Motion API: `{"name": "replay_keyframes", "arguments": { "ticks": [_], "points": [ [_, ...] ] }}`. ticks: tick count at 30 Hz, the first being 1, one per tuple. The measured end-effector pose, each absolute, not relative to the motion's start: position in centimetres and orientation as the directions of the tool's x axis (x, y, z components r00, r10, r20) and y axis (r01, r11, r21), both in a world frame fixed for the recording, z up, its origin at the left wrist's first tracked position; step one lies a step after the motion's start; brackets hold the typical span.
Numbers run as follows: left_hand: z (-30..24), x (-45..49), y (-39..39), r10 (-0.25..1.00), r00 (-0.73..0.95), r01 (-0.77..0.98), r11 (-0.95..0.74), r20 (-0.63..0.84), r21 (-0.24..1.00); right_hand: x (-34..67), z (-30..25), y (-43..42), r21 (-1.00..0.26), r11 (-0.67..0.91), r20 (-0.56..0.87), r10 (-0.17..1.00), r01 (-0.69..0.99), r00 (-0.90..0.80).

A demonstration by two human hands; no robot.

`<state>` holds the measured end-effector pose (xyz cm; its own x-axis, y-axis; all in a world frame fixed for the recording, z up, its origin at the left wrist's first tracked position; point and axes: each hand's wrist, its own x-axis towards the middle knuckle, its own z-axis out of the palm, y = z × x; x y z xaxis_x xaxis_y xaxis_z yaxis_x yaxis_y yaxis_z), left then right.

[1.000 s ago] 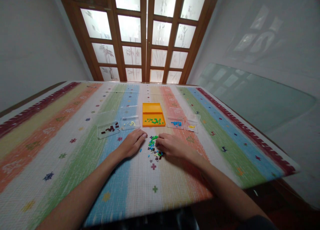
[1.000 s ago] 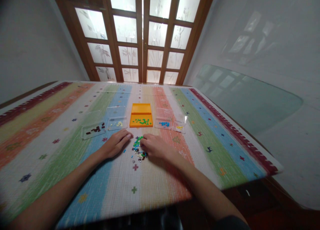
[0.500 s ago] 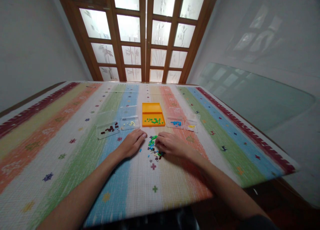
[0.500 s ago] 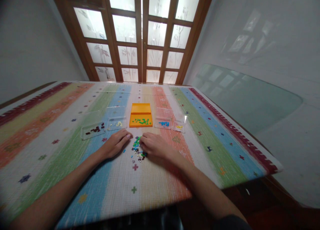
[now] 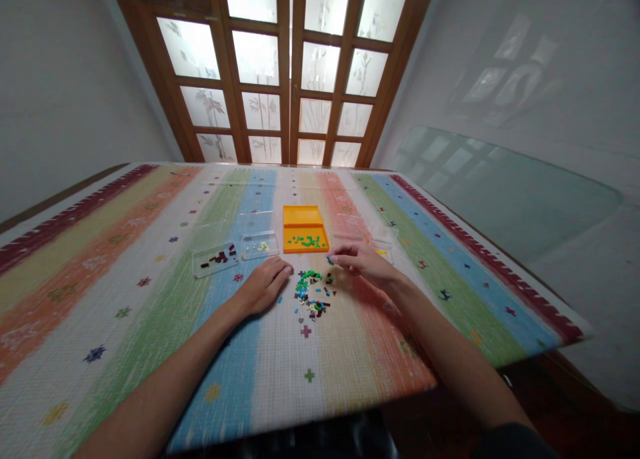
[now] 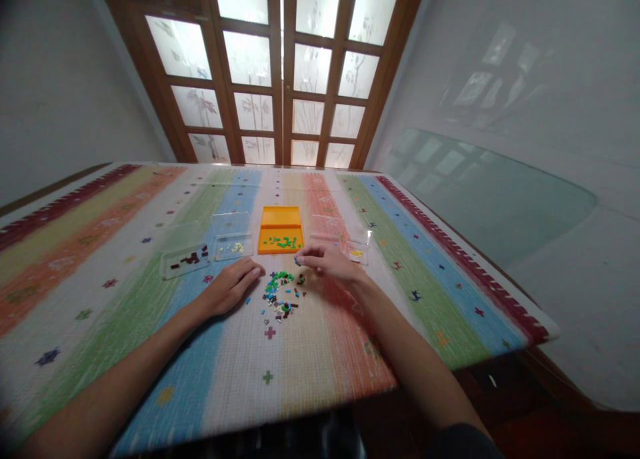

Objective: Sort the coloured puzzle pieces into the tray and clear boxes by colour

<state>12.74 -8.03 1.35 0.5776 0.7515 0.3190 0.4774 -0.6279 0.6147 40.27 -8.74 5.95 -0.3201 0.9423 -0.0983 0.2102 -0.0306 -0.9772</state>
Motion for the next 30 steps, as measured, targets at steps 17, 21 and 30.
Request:
{"name": "replay_keyframes", "arguments": {
  "ticks": [17, 21, 30],
  "points": [
    [1.9, 12.9, -8.3, 0.773, 0.563, 0.507, -0.602, 0.292, 0.617, 38.0, 3.7, -9.7, -0.807, 0.272, -0.043, 0.859, 0.524, -0.51],
    [1.9, 12.9, -8.4, 0.772, 0.563, 0.501, -0.603, 0.296, 0.62, 38.1, 3.9, -9.7, -0.796, 0.281, -0.025, 0.871, 0.537, -0.491],
    [1.7, 12.8, -8.3, 0.761, 0.574, 0.493, -0.615, 0.302, 0.615, 40.3, 4.9, -8.4, -0.742, 0.363, 0.195, 0.921, 0.564, -0.337]
  ]
}}
